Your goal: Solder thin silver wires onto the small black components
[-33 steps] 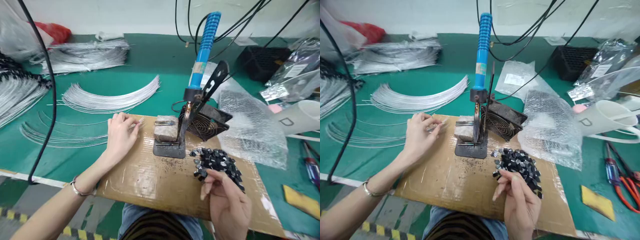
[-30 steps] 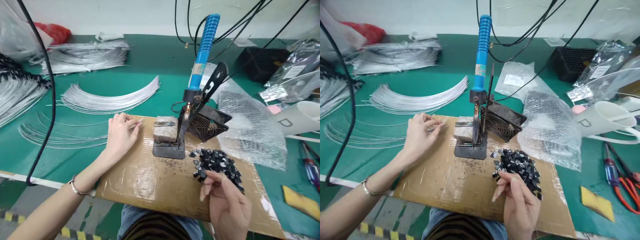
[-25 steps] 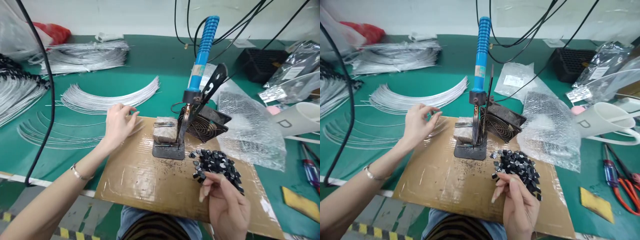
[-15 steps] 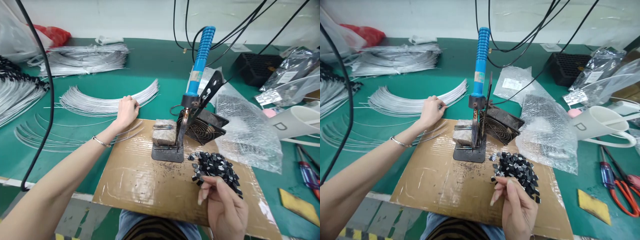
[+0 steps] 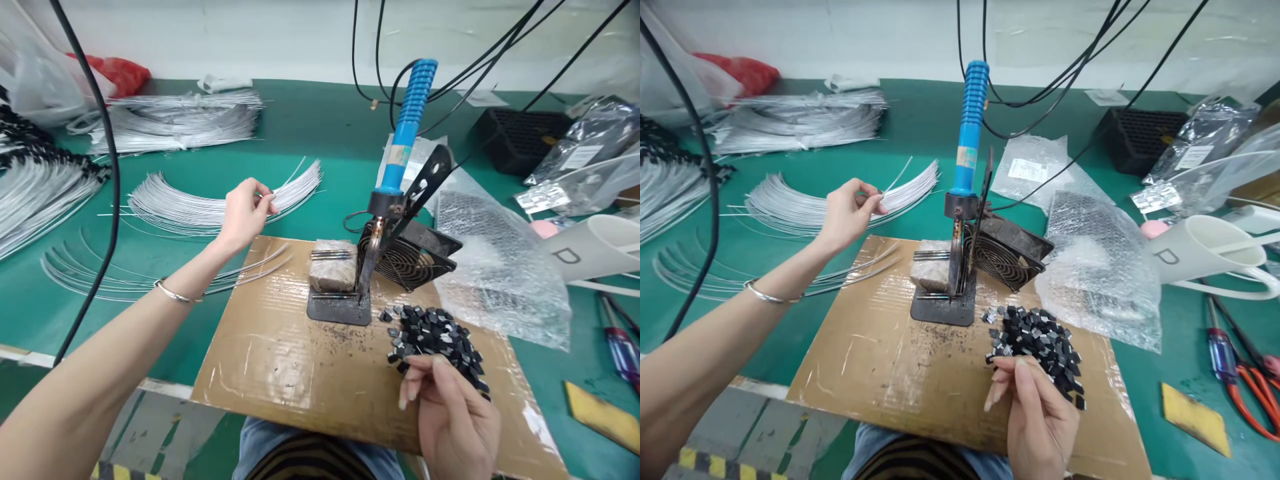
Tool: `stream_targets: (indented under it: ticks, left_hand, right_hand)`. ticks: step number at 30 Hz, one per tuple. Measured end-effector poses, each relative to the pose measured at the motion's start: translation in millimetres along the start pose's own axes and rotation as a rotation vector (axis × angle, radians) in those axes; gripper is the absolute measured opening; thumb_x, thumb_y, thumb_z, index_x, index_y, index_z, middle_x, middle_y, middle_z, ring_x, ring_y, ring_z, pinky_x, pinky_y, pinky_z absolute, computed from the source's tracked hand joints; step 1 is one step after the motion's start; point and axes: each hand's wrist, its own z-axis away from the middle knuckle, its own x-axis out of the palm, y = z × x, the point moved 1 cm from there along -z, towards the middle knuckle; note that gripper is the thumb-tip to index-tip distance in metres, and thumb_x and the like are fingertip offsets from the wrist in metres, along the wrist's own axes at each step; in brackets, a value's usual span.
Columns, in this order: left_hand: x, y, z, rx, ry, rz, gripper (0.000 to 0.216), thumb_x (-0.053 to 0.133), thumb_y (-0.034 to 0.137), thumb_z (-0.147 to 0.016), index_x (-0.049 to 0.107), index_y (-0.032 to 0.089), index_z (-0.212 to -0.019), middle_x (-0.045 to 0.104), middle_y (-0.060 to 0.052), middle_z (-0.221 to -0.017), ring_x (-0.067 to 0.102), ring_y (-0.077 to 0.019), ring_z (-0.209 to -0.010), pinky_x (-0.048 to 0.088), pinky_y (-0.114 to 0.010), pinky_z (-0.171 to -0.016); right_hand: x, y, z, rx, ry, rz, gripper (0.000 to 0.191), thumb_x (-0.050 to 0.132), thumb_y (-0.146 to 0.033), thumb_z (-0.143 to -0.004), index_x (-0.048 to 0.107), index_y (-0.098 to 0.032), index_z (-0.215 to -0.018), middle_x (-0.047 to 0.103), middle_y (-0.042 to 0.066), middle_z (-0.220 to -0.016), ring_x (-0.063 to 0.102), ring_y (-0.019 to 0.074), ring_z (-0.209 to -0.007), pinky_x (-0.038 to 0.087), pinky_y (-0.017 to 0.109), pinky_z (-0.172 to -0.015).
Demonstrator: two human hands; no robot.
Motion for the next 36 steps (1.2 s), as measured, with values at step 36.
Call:
stream_targets:
  ticks: [36]
  left_hand:
    - [-76,107,196,0.162,-0.557,0.135,0.013,0.063,0.018,-0.098,0.066,0.031,-0.102,0.076,0.005,-0.082,0.069,-0.0126,-0.064,0.053,-0.022,-0.057]
  right_hand:
    - [76,-10,24,0.058,-0.345,0.008,0.007,0.084,-0.016,-0.084,0.086,-0.023,-0.081,0.069,-0.002,-0.067,0.059,0.0082,-0.039,0.048,0.019,-0.036]
